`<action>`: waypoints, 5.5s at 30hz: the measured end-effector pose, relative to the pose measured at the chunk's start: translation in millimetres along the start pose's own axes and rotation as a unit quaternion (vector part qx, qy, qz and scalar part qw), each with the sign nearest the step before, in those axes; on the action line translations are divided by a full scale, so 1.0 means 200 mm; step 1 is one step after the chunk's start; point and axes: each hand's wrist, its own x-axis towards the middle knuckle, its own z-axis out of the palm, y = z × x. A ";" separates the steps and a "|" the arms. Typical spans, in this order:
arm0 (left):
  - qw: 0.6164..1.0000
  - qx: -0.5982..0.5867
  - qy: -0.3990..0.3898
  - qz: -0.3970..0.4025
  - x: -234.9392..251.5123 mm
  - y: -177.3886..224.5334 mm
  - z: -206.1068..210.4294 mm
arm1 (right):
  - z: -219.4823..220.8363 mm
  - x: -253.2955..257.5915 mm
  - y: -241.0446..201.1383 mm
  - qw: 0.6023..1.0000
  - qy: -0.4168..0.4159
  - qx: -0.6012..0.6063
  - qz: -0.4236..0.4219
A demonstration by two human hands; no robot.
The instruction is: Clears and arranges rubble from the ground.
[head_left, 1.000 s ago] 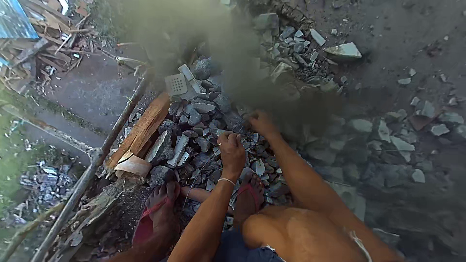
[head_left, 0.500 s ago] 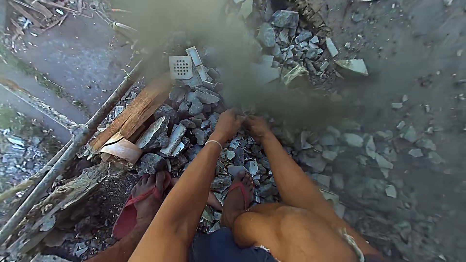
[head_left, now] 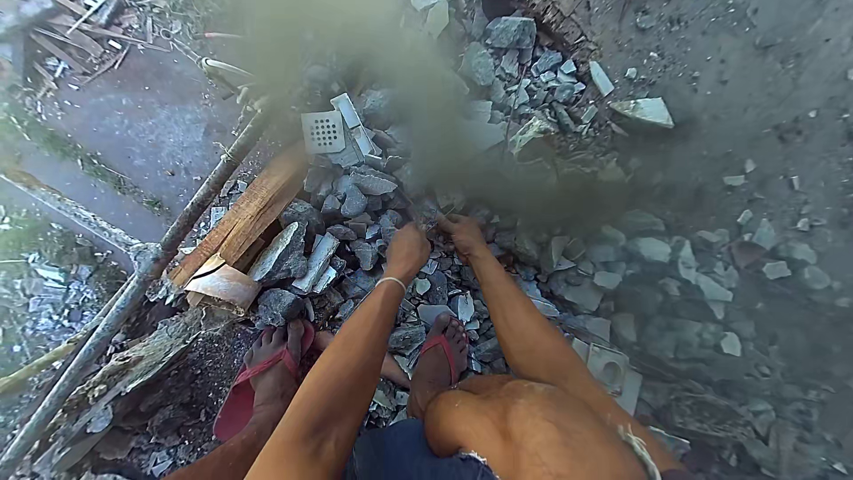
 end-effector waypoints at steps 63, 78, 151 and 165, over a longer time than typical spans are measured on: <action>1.000 -0.011 0.011 0.001 0.02 -0.03 0.01 | 0.09 -0.16 0.23 0.869 0.177 -0.341 -0.313; 0.998 -0.019 0.036 0.046 0.02 -0.07 0.02 | -0.05 -0.08 -0.15 0.763 -0.040 -0.562 -0.316; 0.936 0.286 -0.053 0.200 0.13 0.00 -0.11 | -0.03 -0.03 0.03 0.693 0.147 -0.549 -0.444; 0.906 0.303 -0.048 0.290 0.25 -0.04 -0.06 | 0.01 0.05 -0.41 0.809 0.014 -0.564 -0.166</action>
